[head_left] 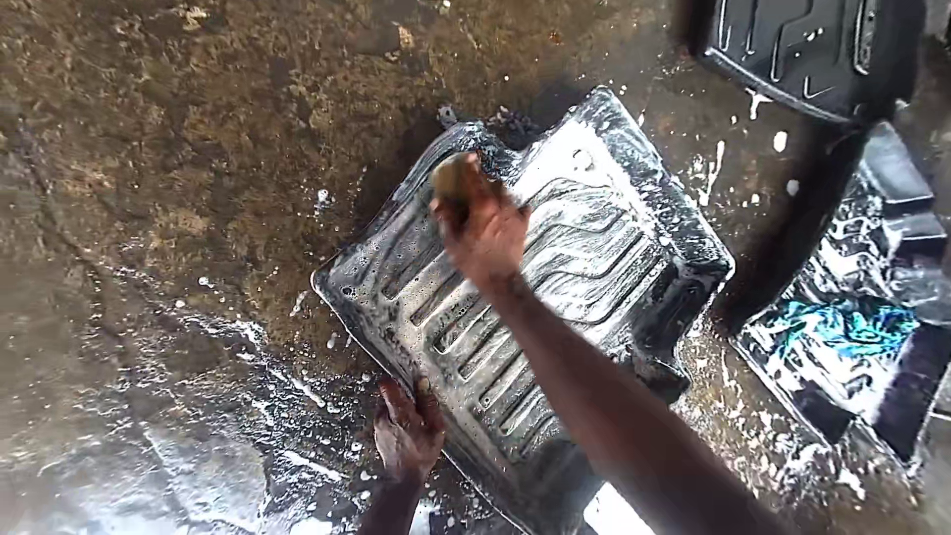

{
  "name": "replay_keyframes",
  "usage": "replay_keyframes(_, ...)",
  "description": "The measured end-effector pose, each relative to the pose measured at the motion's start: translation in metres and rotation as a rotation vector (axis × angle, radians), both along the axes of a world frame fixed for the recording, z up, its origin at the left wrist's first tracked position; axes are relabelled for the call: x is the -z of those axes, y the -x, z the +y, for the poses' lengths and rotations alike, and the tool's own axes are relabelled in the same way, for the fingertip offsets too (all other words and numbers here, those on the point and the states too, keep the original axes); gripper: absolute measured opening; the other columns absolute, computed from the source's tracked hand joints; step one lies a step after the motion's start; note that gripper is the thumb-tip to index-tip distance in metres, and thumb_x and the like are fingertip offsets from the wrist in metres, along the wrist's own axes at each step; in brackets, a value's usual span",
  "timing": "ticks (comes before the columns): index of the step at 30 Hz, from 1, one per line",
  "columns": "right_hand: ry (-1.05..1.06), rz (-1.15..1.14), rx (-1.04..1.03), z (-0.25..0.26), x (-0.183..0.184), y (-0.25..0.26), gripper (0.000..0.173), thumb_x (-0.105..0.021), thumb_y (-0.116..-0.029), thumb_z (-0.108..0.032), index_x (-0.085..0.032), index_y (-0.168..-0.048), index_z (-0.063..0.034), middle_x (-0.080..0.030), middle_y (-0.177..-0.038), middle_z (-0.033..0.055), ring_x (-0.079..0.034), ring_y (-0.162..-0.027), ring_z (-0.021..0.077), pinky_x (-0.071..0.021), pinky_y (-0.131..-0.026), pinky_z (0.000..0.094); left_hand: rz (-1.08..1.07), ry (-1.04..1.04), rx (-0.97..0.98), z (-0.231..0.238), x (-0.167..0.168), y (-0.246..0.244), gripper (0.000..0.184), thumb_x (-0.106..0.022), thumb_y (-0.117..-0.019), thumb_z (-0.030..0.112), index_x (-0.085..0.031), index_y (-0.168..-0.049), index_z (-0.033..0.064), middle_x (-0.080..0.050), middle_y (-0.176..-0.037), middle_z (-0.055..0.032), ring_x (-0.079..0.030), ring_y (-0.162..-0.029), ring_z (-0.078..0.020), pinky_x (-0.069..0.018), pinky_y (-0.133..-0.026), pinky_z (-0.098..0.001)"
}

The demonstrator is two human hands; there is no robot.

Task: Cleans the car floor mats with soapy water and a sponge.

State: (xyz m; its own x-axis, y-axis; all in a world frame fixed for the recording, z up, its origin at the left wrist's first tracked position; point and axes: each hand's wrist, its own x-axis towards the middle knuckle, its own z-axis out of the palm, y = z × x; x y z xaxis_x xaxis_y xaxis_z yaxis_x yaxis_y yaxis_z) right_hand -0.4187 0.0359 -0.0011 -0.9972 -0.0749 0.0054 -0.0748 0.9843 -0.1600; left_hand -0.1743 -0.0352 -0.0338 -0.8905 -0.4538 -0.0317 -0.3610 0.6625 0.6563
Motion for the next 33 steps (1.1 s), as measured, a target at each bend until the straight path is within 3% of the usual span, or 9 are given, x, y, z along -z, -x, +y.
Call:
replay_keyframes(3, 0.129, -0.008, -0.192, -0.05, 0.001, -0.087, 0.067, -0.058, -0.0952, -0.059, -0.05, -0.153, -0.0275, -0.065, -0.121, 0.0189, -0.065, -0.104, 0.0367, -0.053, -0.081, 0.0589, 0.066, -0.027, -0.012, -0.001, 0.002, -0.001, 0.053, -0.041, -0.0986, 0.032, -0.056, -0.115, -0.0162, -0.066, -0.074, -0.0181, -0.068, -0.062, -0.0251, -0.0566, -0.057, -0.0405)
replay_keyframes(5, 0.149, -0.058, -0.32, -0.057, 0.002, -0.114, 0.06, -0.058, -0.0963, -0.059, -0.052, -0.151, -0.0347, -0.064, -0.114, 0.0136, -0.063, -0.1, 0.0315, -0.0505, -0.078, 0.0517, 0.075, -0.065, -0.048, -0.001, 0.0, -0.005, 0.046, -0.038, -0.1016, 0.028, -0.054, -0.115, -0.0127, -0.063, -0.076, -0.0163, -0.066, -0.066, -0.0226, -0.056, -0.062, -0.0385)
replay_keyframes(8, 0.157, -0.058, -0.38, 0.012, 0.002, -0.171, 0.057, -0.061, -0.0962, -0.056, -0.055, -0.148, -0.033, -0.066, -0.112, 0.0118, -0.065, -0.097, 0.0285, -0.0532, -0.076, 0.049, 0.071, -0.08, -0.118, 0.0, 0.001, -0.001, 0.045, -0.035, -0.1055, 0.027, -0.055, -0.119, -0.0114, -0.065, -0.084, -0.0202, -0.068, -0.077, -0.0253, -0.0558, -0.072, -0.0412)
replay_keyframes(12, 0.04, -0.145, -0.37, 0.143, -0.007, -0.3, 0.05, -0.059, -0.0946, -0.057, -0.066, -0.132, -0.024, -0.071, -0.106, 0.0187, -0.07, -0.09, 0.0358, -0.0543, -0.074, 0.056, 0.071, -0.024, -0.153, 0.006, 0.003, 0.0, 0.047, -0.031, -0.1089, 0.029, -0.055, -0.112, -0.0109, -0.062, -0.078, -0.0215, -0.066, -0.069, -0.0306, -0.0542, -0.064, -0.0443)
replay_keyframes(16, 0.037, 0.033, -0.328, 0.069, 0.007, -0.232, 0.049, -0.06, -0.095, -0.052, -0.069, -0.134, -0.0233, -0.069, -0.1, 0.0166, -0.068, -0.085, 0.0329, -0.0523, -0.069, 0.0515, 0.07, -0.005, -0.085, 0.008, 0.006, -0.002, 0.042, -0.034, -0.1081, 0.026, -0.058, -0.106, -0.0075, -0.063, -0.079, -0.0202, -0.066, -0.068, -0.0313, -0.0537, -0.06, -0.0451)
replay_keyframes(20, 0.087, 0.056, -0.213, -0.062, 0.01, -0.103, 0.06, -0.057, -0.0951, -0.059, -0.056, -0.149, -0.0325, -0.068, -0.119, 0.0134, -0.065, -0.104, 0.0302, -0.0504, -0.084, 0.0517, 0.03, -0.071, -0.067, -0.004, 0.003, 0.0, 0.036, -0.039, -0.107, 0.021, -0.056, -0.116, -0.0094, -0.064, -0.083, -0.0205, -0.066, -0.071, -0.0302, -0.0549, -0.065, -0.046)
replay_keyframes(24, 0.143, -0.071, -0.3, 0.056, -0.004, -0.224, 0.057, -0.065, -0.0944, -0.052, -0.058, -0.146, -0.0292, -0.066, -0.118, 0.0146, -0.065, -0.101, 0.0302, -0.0531, -0.081, 0.0525, 0.041, -0.051, -0.129, -0.003, 0.002, 0.002, 0.037, -0.038, -0.1086, 0.024, -0.054, -0.119, -0.0075, -0.064, -0.083, -0.019, -0.066, -0.073, -0.0282, -0.0545, -0.067, -0.0437)
replay_keyframes(27, 0.043, -0.085, -0.3, 0.136, -0.002, -0.299, 0.049, -0.061, -0.0945, -0.057, -0.068, -0.131, -0.0253, -0.071, -0.105, 0.0156, -0.069, -0.089, 0.0309, -0.0526, -0.077, 0.0524, 0.074, -0.02, -0.117, 0.007, 0.005, 0.004, 0.039, -0.035, -0.1095, 0.024, -0.054, -0.115, -0.0093, -0.062, -0.083, -0.0222, -0.065, -0.072, -0.0312, -0.0534, -0.066, -0.0449)
replay_keyframes(33, 0.082, 0.113, -0.211, -0.035, 0.014, -0.125, 0.057, -0.061, -0.0934, -0.057, -0.063, -0.143, -0.0287, -0.071, -0.112, 0.0138, -0.067, -0.098, 0.0317, -0.0506, -0.082, 0.0544, -0.01, -0.047, -0.011, -0.005, 0.001, -0.003, 0.031, -0.046, -0.1012, 0.019, -0.056, -0.114, -0.0071, -0.062, -0.071, -0.0151, -0.063, -0.058, -0.0276, -0.0526, -0.053, -0.0452)
